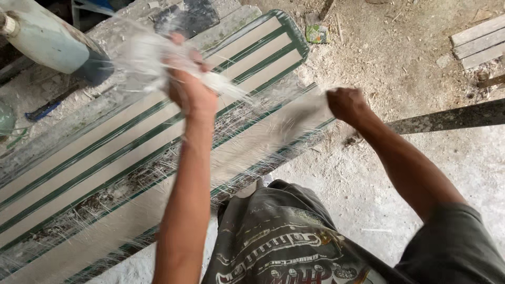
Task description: The person wipes a striped mold table with their hands, washes their hands in a bucket of water, dips bundles of white fibers into a bucket of liquid, and lays the wet fibers onto a wet plaster slab on the table. They smooth the slab surface by hand and scrape and clean the table edges with a small handheld tool.
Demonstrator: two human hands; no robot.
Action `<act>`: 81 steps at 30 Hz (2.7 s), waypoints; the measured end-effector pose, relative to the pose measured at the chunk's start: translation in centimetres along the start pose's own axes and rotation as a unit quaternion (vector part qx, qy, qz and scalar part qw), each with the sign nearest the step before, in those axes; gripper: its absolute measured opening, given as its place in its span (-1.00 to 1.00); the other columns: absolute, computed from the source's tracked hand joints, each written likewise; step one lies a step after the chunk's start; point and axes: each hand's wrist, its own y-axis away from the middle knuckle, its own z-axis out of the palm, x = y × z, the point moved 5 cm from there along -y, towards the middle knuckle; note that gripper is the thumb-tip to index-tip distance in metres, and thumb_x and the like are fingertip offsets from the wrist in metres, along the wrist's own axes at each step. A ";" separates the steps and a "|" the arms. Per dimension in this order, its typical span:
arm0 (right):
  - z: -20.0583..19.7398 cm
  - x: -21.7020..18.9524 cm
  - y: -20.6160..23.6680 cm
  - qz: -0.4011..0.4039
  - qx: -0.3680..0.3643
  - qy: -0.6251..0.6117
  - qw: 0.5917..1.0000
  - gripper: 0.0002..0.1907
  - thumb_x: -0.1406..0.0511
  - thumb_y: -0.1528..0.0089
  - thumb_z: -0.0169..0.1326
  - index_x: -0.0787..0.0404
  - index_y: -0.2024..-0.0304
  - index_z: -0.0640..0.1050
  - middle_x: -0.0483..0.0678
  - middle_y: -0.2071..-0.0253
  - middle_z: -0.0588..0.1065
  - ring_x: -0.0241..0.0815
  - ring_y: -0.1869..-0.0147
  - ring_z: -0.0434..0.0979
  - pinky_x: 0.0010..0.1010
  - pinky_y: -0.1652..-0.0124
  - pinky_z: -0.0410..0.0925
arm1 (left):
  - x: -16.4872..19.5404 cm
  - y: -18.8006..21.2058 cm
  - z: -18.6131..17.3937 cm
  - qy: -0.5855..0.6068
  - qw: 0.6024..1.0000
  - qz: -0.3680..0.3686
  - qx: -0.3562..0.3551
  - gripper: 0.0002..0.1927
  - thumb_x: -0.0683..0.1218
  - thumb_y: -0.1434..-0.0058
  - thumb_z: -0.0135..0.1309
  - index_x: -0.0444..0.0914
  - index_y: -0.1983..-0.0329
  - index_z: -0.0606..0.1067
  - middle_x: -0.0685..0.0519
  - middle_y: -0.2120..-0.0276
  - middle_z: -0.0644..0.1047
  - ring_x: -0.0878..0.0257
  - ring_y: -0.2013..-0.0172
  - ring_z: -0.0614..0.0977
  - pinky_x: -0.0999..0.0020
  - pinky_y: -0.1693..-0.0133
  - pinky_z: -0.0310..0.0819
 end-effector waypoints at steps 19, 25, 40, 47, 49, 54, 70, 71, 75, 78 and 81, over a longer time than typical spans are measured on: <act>2.8 1.7 1.5 -0.013 -0.094 0.062 0.994 -0.61 0.14 -0.50 -0.19 0.20 -0.29 0.32 -0.06 0.52 0.47 -0.28 0.59 0.37 -0.40 0.59 0.36 | 4.6 2.8 1.5 0.020 0.997 0.041 0.070 -0.63 0.13 -0.35 0.12 -0.14 -0.09 0.45 0.13 0.36 0.55 0.40 0.56 0.41 0.46 0.60 0.23; -6.5 -7.4 1.2 -0.172 0.139 -0.387 0.895 -0.42 0.12 -0.62 -0.19 0.38 -0.52 0.07 0.48 -0.27 0.33 0.23 -0.12 0.48 -0.06 0.04 0.44 | -1.8 8.5 6.9 0.074 0.993 -0.087 -0.002 -0.49 0.16 -0.42 0.02 -0.12 -0.33 0.25 0.15 0.35 0.41 0.39 0.56 0.35 0.42 0.55 0.26; -15.9 -28.6 4.2 -0.341 0.136 -0.439 0.820 -0.70 0.21 -0.47 -0.02 0.30 0.27 0.49 0.14 0.59 0.40 0.14 0.55 0.43 -0.07 0.48 0.26 | 20.1 8.1 -6.7 0.069 0.992 0.104 -0.013 -0.51 0.12 -0.61 -0.14 -0.03 -0.55 0.22 0.12 0.27 0.42 0.37 0.53 0.33 0.47 0.61 0.17; -3.7 -36.0 0.9 -0.378 0.137 -0.327 0.855 -0.71 0.21 -0.47 0.00 0.25 0.28 0.49 0.05 0.64 0.39 0.02 0.59 0.43 -0.11 0.53 0.29 | 34.2 12.4 -21.6 -0.055 0.951 0.268 0.145 -0.53 0.06 -0.67 -0.18 -0.10 -0.58 0.22 0.04 0.18 0.46 0.33 0.53 0.32 0.39 0.61 0.19; 2.7 -37.5 -0.4 -0.364 -0.005 0.030 0.931 -0.69 0.25 -0.50 -0.16 0.11 -0.22 0.49 0.07 0.59 0.50 -0.11 0.65 0.51 -0.29 0.70 0.38 | 37.3 15.9 -25.6 -0.057 0.941 0.284 0.175 -0.52 0.07 -0.69 -0.24 -0.06 -0.61 0.19 0.03 0.20 0.44 0.32 0.52 0.29 0.38 0.55 0.18; 7.0 -32.7 2.1 -0.105 0.086 0.039 0.990 -0.23 -0.06 -0.32 -0.03 0.38 -0.35 0.30 0.37 -0.23 0.38 0.27 -0.16 0.44 0.11 -0.03 0.38 | 40.6 25.9 -37.6 -0.047 0.910 0.197 0.362 -0.48 0.18 -0.72 -0.21 -0.15 -0.59 0.25 0.16 0.32 0.43 0.35 0.55 0.28 0.36 0.56 0.08; 7.0 -94.3 24.7 -0.330 -0.276 -0.320 0.844 -0.43 0.07 -0.38 -0.11 0.25 -0.34 0.34 0.11 -0.21 0.49 -0.02 -0.16 0.57 -0.24 -0.06 0.44 | 47.0 51.6 -71.9 0.147 0.903 0.217 0.339 -0.54 0.04 -0.53 -0.11 -0.20 -0.43 0.27 0.05 0.35 0.53 0.38 0.62 0.43 0.43 0.65 0.22; 6.0 -98.1 25.5 -0.379 -0.296 -0.297 0.825 -0.40 0.04 -0.40 -0.15 0.25 -0.36 0.33 0.12 -0.18 0.50 0.00 -0.17 0.56 -0.22 -0.10 0.41 | 48.6 51.3 -73.3 0.139 0.901 0.264 0.315 -0.54 0.03 -0.56 -0.10 -0.23 -0.44 0.28 0.02 0.34 0.54 0.39 0.64 0.41 0.44 0.67 0.20; 2.9 -111.2 28.0 -0.428 -0.345 -0.362 0.753 -0.39 0.02 -0.43 -0.20 0.30 -0.36 0.32 0.20 -0.21 0.46 0.06 -0.26 0.49 -0.18 -0.16 0.35 | 53.9 50.4 -80.0 0.193 0.888 0.293 0.297 -0.50 0.01 -0.54 -0.09 -0.23 -0.47 0.22 -0.01 0.29 0.54 0.33 0.59 0.45 0.41 0.62 0.31; 3.5 -120.0 28.1 -0.418 -0.404 -0.412 0.701 -0.42 0.04 -0.44 -0.23 0.28 -0.36 0.31 0.15 -0.23 0.46 0.01 -0.27 0.48 -0.22 -0.16 0.34 | 58.7 48.5 -86.1 0.250 0.877 0.323 0.254 -0.44 0.01 -0.51 -0.08 -0.23 -0.50 0.17 -0.05 0.25 0.54 0.27 0.53 0.48 0.39 0.55 0.40; 5.5 -129.9 27.7 -0.428 -0.472 -0.457 0.621 -0.52 0.08 -0.47 -0.21 0.32 -0.22 0.39 0.13 -0.05 0.50 -0.02 -0.05 0.52 -0.22 -0.01 0.41 | 64.7 47.5 -92.3 0.303 0.860 0.360 0.198 -0.41 0.01 -0.49 -0.08 -0.22 -0.52 0.14 -0.10 0.19 0.54 0.22 0.44 0.53 0.35 0.44 0.50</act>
